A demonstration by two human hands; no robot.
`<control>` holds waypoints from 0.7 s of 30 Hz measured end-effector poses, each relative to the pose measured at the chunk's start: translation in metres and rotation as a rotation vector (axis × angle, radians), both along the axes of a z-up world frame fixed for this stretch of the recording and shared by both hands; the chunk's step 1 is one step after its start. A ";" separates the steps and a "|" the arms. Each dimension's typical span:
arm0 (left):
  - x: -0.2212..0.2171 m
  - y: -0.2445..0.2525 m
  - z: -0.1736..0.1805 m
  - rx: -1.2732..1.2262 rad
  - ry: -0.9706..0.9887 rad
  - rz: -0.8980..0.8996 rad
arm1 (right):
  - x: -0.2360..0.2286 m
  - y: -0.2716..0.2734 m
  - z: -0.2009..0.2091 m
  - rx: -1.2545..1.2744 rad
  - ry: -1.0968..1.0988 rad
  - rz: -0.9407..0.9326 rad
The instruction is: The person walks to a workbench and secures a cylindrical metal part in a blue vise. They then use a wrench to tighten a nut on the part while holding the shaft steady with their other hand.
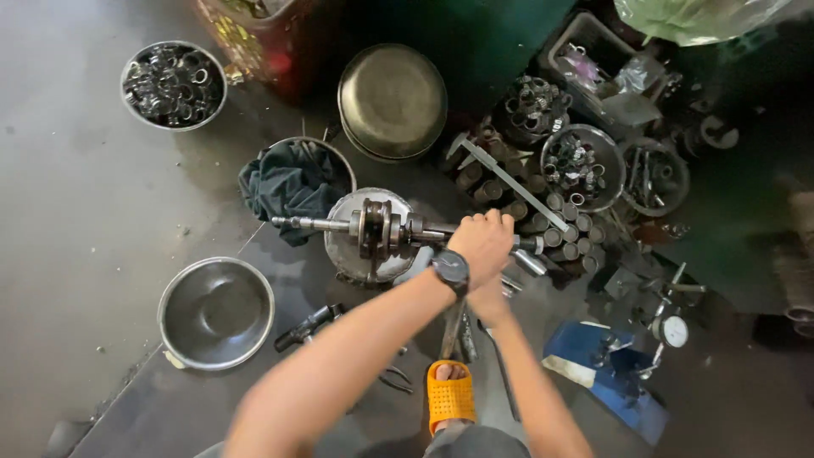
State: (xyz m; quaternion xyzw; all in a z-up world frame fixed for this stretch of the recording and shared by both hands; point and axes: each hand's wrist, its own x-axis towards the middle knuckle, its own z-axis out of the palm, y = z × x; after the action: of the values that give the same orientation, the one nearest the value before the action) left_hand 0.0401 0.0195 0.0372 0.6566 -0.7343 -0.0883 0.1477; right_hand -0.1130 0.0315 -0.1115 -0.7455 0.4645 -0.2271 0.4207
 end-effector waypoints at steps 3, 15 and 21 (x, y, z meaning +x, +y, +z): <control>0.069 0.034 0.052 -0.075 0.127 -0.210 | 0.022 0.010 -0.047 -0.134 -0.289 -0.119; 0.168 0.088 0.000 -0.100 0.192 0.172 | 0.050 0.020 0.005 0.304 -0.290 -0.518; 0.194 0.055 -0.022 0.142 0.278 0.138 | 0.053 0.023 0.021 0.263 -0.279 -0.471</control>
State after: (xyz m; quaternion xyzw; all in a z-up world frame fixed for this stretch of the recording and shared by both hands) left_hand 0.2338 0.0746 0.0149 0.6957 -0.6519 -0.2199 0.2068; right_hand -0.0604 0.0549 -0.0904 -0.5182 0.5877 -0.3565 0.5090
